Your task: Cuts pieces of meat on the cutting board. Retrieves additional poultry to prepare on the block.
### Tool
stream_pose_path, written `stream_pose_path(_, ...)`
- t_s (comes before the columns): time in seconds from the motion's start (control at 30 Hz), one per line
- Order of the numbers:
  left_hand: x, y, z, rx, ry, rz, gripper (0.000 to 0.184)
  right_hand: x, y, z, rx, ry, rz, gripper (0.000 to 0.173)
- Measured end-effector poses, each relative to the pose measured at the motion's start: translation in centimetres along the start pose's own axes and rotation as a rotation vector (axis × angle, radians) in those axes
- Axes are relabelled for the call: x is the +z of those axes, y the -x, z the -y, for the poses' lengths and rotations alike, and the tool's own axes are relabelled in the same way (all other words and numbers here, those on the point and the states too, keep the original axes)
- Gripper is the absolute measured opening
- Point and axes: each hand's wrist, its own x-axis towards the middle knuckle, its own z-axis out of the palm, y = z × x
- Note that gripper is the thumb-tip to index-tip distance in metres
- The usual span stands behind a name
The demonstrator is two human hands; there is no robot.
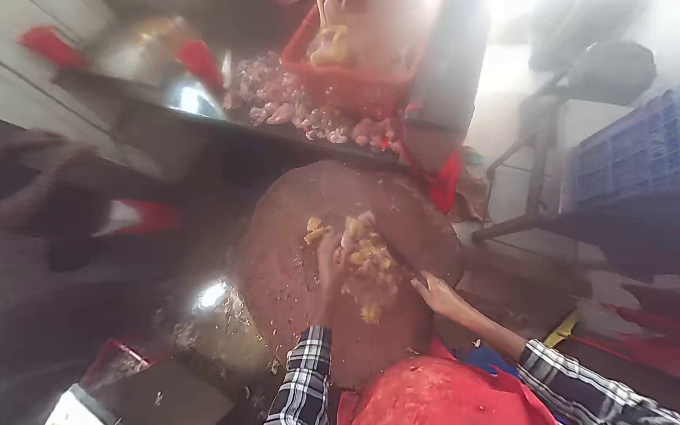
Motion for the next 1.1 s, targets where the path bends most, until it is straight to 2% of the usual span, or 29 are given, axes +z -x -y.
stream_pose_path(0.07, -1.4, -3.3, 2.0, -0.076, -0.055, -0.145, 0.056, -0.3, -0.2, -0.7, -0.021, -0.048, 0.019, 0.055)
stream_pose_path(0.13, -2.0, -6.0, 4.2, -0.226, -0.062, -0.133, 0.065, -0.3, -0.6, -1.3, -0.026, -0.12, 0.028, 0.053)
stream_pose_path(0.17, -1.9, -7.0, 4.0, -0.243, -0.063, -0.069, 0.065, -0.2, -0.9, -1.5, -0.021, -0.174, 0.019, 0.053)
stream_pose_path(0.23, -0.7, -7.8, 1.2, -0.175, -0.05, 0.179, 0.059, 0.3, -1.5, -1.7, 0.023, -0.319, 0.001, 0.052)
stream_pose_path(0.3, 1.5, -6.5, -2.1, -0.081, -0.063, 0.417, 0.063, 0.6, -1.5, -1.5, 0.078, -0.481, 0.016, 0.049)
stream_pose_path(0.33, 2.2, -5.4, -3.2, -0.023, -0.093, 0.464, 0.066, 0.6, -1.6, -1.2, 0.097, -0.536, 0.03, 0.047)
stream_pose_path(0.37, 2.5, -3.8, -3.7, 0.052, -0.124, 0.432, 0.067, 0.4, -1.7, -1.0, 0.103, -0.567, 0.044, 0.045)
stream_pose_path(0.43, 2.7, 0.9, -4.0, 0.154, -0.176, 0.237, 0.07, 0.0, -1.6, -1.1, 0.091, -0.571, 0.043, 0.044)
stream_pose_path(0.5, 2.8, 7.3, -3.3, 0.132, -0.247, 0.101, 0.084, -0.1, -1.4, -1.4, 0.079, -0.581, 0.027, 0.043)
stream_pose_path(0.57, 3.3, 13.0, -1.6, 0.098, -0.36, 0.103, 0.099, 0.0, -1.5, -1.4, 0.071, -0.608, 0.02, 0.043)
stream_pose_path(0.63, 4.3, 15.9, 0.0, 0.167, -0.434, 0.092, 0.099, 0.3, -1.7, -1.3, 0.078, -0.629, 0.021, 0.042)
stream_pose_path(0.77, 6.3, 12.2, 0.2, 0.198, -0.521, -0.004, 0.099, 0.5, -1.5, -0.5, 0.093, -0.578, -0.028, 0.044)
stream_pose_path(0.87, 7.1, 9.0, -0.3, 0.198, -0.464, -0.081, 0.1, 0.9, -1.1, 0.1, 0.095, -0.508, -0.067, 0.047)
stream_pose_path(0.93, 7.6, 8.2, -0.8, 0.152, -0.456, -0.063, 0.104, 1.1, -1.1, -0.3, 0.092, -0.489, -0.085, 0.049)
stream_pose_path(1.03, 5.6, 8.4, -2.8, 0.066, -0.503, 0.081, 0.108, 0.3, -1.0, -0.2, 0.078, -0.435, -0.084, 0.054)
stream_pose_path(1.1, 2.8, 8.1, -4.0, 0.083, -0.451, 0.061, 0.092, -1.1, -0.9, 0.2, 0.042, -0.34, -0.091, 0.06)
